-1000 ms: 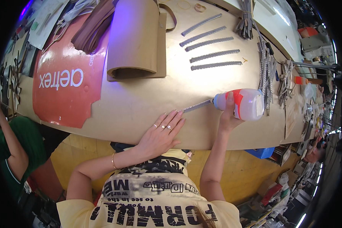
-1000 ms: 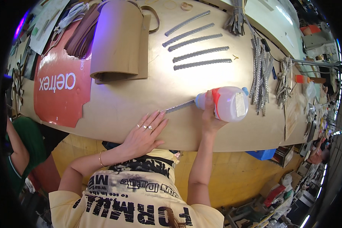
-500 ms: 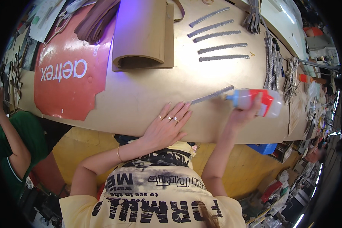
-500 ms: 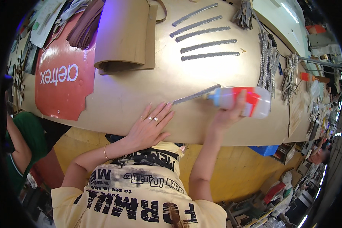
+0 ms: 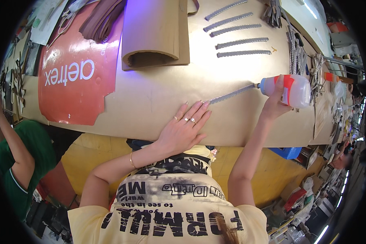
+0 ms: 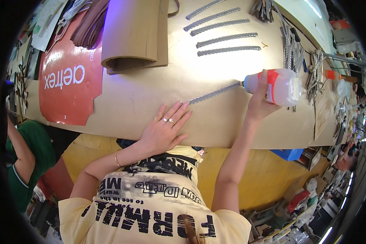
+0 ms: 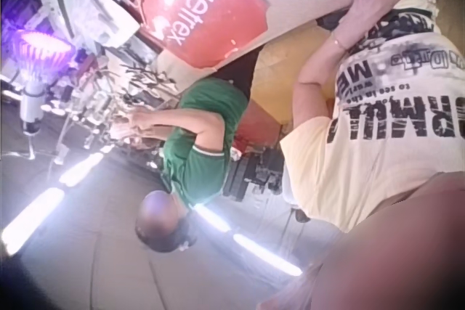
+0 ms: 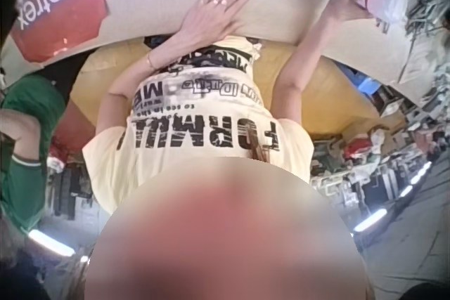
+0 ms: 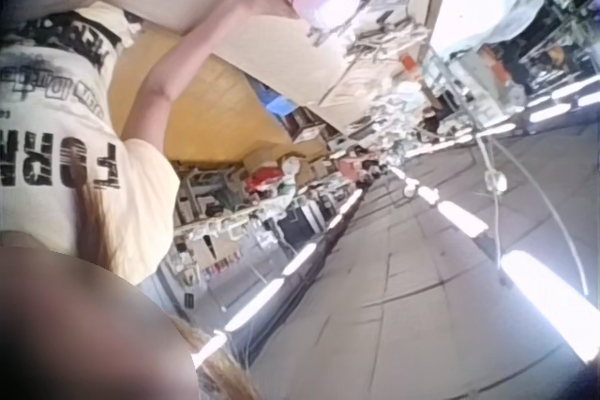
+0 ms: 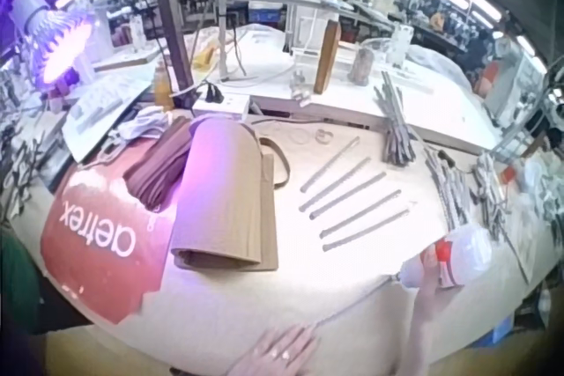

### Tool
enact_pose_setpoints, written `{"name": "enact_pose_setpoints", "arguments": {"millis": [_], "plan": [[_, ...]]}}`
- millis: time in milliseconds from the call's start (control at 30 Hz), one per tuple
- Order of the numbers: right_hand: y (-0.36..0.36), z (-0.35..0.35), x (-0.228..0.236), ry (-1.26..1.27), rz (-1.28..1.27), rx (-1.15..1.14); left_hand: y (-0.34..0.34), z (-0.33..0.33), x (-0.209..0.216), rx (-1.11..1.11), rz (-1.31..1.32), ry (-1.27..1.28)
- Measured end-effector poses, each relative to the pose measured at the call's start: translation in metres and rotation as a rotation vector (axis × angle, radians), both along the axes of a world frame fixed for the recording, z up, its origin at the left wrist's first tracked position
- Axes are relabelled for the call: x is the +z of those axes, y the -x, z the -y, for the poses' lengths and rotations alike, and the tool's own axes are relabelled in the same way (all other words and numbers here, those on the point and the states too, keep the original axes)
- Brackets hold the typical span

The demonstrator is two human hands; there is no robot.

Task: The person applies glue from a squeeze bottle onto multiple short silver cords laid on a worktable. They pick up each cord, apply glue along its length, and place it back down in a row. The person briefly walks away to discard a plastic bag and returns to continue the task.

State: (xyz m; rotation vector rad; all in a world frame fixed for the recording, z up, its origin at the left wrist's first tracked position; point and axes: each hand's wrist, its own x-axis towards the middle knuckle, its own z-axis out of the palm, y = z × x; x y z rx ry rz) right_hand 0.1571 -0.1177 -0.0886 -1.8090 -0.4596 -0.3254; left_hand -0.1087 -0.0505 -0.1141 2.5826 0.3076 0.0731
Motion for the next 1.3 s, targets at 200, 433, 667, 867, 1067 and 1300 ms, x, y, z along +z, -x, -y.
{"name": "enact_pose_setpoints", "arguments": {"millis": [200, 433, 667, 867, 1067, 1300], "plan": [[0.010, -0.001, -0.004, 0.018, -0.042, 0.012, 0.001, 0.000, 0.000, -0.001, 0.006, 0.015], [0.035, 0.000, -0.010, 0.033, -0.032, 0.068, 0.001, 0.000, -0.001, 0.004, 0.019, 0.037], [0.064, 0.003, -0.018, 0.078, -0.018, 0.128, 0.001, 0.000, -0.001, 0.001, 0.023, 0.006], [0.081, 0.002, -0.025, 0.067, -0.009, 0.139, 0.001, 0.000, -0.001, 0.006, 0.022, 0.004], [0.094, 0.004, -0.023, 0.110, -0.010, 0.224, 0.009, 0.002, -0.003, 0.066, 0.105, -0.039], [0.091, 0.007, -0.030, 0.090, -0.084, 0.210, 0.027, -0.001, -0.008, 0.232, 0.038, -0.048]]}}
